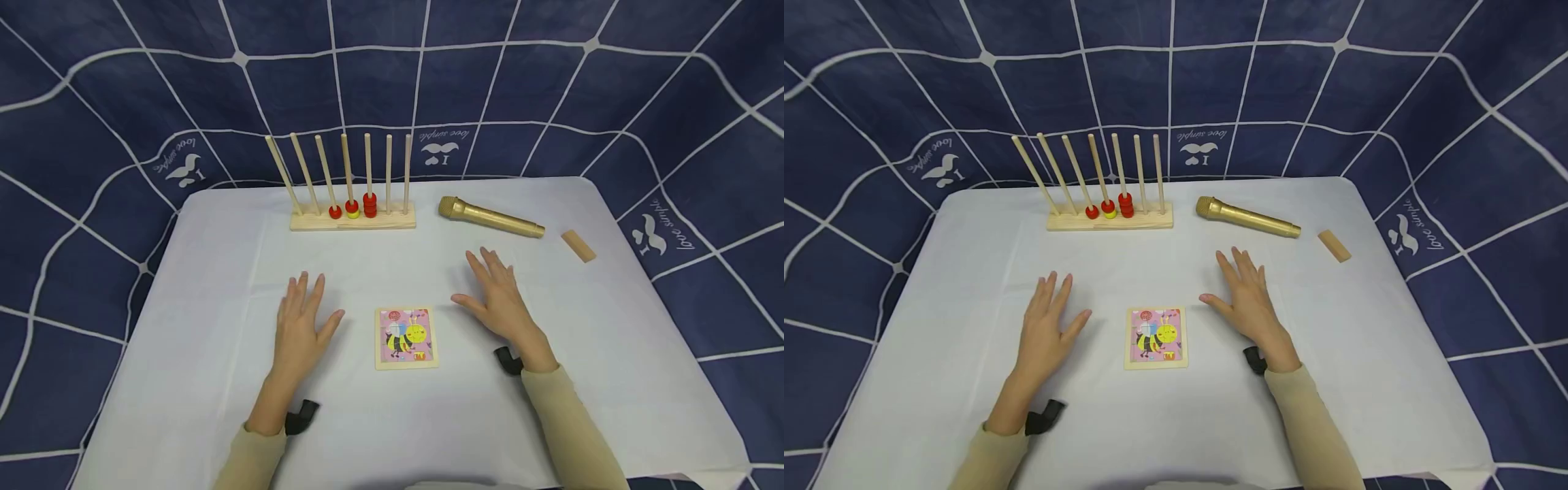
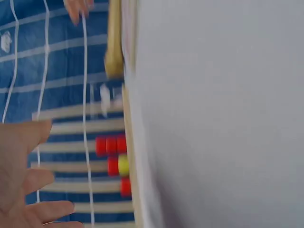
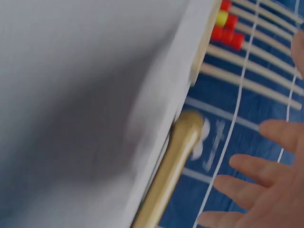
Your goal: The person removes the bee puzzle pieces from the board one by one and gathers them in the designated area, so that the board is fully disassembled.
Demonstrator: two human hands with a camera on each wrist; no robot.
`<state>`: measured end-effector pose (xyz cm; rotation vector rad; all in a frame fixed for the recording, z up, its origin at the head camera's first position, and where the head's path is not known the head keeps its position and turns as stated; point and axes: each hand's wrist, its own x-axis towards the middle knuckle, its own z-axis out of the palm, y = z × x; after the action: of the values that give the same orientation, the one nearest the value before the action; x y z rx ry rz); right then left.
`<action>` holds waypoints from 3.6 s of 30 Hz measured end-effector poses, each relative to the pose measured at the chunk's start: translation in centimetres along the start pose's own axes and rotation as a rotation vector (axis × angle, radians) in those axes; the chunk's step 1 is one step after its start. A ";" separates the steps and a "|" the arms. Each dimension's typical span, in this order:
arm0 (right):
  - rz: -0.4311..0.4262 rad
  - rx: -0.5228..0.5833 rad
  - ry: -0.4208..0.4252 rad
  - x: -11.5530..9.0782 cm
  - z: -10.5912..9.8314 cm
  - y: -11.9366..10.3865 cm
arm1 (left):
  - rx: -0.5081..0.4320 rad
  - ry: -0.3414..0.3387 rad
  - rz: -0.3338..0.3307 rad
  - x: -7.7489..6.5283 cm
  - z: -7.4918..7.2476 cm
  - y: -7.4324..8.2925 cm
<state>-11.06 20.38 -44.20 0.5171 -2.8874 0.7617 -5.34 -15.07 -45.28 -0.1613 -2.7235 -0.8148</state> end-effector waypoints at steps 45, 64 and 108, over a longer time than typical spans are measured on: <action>-0.084 0.340 -0.171 1.2 7.8 -7.5 | -0.249 -0.048 -0.025 -4.7 6.4 3.9; -0.062 0.230 -0.105 1.0 8.6 -8.0 | -0.227 -0.064 -0.014 -4.6 6.1 3.9; -0.042 0.528 -0.132 0.9 8.4 -8.4 | -0.225 -0.058 -0.015 -4.6 6.2 3.9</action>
<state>-9.13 9.10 -47.51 0.6961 -2.7569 1.5478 -1.73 -8.48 -49.60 -0.2150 -2.6820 -1.1377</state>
